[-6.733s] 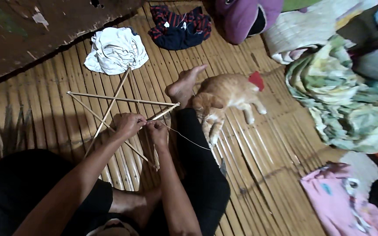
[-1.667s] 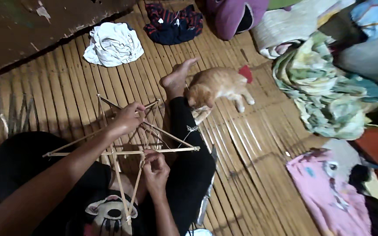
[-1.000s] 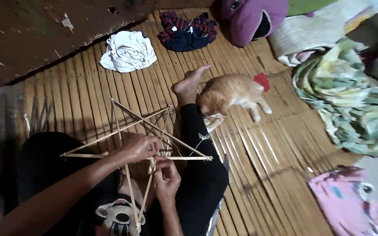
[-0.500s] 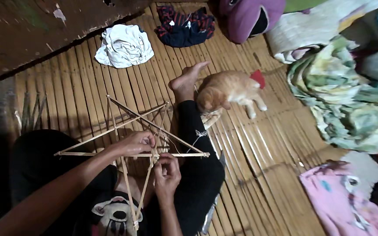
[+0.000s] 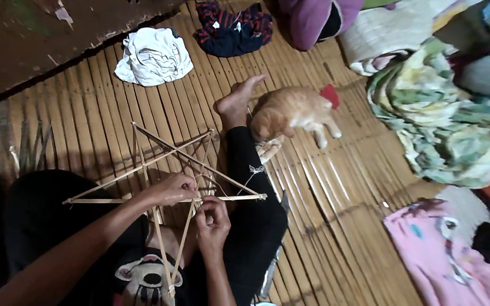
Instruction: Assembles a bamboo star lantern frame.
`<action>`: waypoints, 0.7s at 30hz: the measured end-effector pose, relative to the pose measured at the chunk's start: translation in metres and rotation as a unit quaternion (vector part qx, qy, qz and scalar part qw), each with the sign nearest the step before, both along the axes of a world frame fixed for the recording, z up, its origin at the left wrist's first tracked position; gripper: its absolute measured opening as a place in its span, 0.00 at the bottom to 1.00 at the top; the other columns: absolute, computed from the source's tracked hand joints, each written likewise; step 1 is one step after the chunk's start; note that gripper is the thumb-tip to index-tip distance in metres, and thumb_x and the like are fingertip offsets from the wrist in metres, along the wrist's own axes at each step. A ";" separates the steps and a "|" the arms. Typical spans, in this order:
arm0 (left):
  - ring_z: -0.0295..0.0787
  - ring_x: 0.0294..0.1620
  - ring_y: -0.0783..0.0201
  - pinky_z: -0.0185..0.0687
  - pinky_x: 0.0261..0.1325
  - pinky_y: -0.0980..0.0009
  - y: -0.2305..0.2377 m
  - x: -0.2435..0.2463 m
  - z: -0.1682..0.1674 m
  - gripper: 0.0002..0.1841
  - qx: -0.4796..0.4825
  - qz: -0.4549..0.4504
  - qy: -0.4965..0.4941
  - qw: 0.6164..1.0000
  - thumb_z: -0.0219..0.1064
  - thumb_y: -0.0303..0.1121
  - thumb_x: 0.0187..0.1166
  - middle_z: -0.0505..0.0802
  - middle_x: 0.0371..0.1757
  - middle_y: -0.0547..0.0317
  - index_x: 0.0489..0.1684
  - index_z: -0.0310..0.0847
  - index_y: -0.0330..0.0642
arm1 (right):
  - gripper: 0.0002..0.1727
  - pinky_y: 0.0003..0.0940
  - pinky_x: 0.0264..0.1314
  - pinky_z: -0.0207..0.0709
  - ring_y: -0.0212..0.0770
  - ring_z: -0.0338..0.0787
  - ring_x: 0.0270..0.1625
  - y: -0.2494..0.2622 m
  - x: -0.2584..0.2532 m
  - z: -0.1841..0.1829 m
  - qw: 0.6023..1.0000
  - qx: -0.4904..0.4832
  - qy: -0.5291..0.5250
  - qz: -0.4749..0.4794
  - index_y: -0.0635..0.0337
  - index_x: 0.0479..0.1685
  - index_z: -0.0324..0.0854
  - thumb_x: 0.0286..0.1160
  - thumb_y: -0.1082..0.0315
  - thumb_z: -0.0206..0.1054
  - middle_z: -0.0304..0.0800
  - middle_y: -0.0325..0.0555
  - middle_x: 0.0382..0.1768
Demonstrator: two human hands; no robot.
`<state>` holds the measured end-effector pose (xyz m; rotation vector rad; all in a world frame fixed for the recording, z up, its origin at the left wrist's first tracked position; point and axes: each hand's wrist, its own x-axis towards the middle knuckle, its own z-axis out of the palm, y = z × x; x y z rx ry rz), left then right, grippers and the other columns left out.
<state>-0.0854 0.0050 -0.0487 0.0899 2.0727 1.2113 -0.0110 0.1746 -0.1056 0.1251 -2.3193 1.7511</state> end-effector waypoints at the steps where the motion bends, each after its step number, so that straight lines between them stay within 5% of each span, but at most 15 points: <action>1: 0.73 0.29 0.71 0.69 0.35 0.72 0.000 0.000 0.000 0.08 0.000 0.003 -0.004 1.000 0.62 0.32 0.87 0.81 0.32 0.59 0.42 0.84 0.36 | 0.04 0.17 0.43 0.80 0.30 0.87 0.46 0.000 0.000 0.000 1.000 0.003 -0.001 -0.001 0.64 0.24 0.82 0.61 0.73 0.66 0.90 0.51 0.48; 5: 0.72 0.33 0.71 0.68 0.40 0.72 0.000 0.000 0.001 0.09 0.020 0.005 -0.027 0.999 0.60 0.31 0.89 0.81 0.34 0.60 0.43 0.83 0.36 | 0.04 0.18 0.43 0.80 0.30 0.87 0.46 -0.001 0.000 0.000 1.000 0.012 -0.004 0.002 0.63 0.23 0.82 0.60 0.73 0.66 0.90 0.50 0.49; 13: 0.70 0.25 0.78 0.64 0.28 0.80 -0.004 0.002 -0.004 0.09 0.070 0.044 -0.051 0.995 0.57 0.29 0.89 0.79 0.29 0.66 0.40 0.82 0.37 | 0.05 0.25 0.49 0.78 0.35 0.86 0.50 -0.001 -0.001 0.003 0.999 0.044 -0.016 0.005 0.62 0.23 0.83 0.61 0.70 0.66 0.91 0.50 0.50; 21: 0.73 0.31 0.80 0.69 0.37 0.82 -0.004 0.001 -0.004 0.08 0.101 0.058 -0.053 0.992 0.59 0.26 0.87 0.81 0.31 0.68 0.39 0.82 0.36 | 0.05 0.34 0.52 0.77 0.39 0.87 0.50 -0.003 -0.002 0.002 0.996 0.090 -0.002 0.002 0.60 0.23 0.85 0.59 0.69 0.67 0.91 0.49 0.49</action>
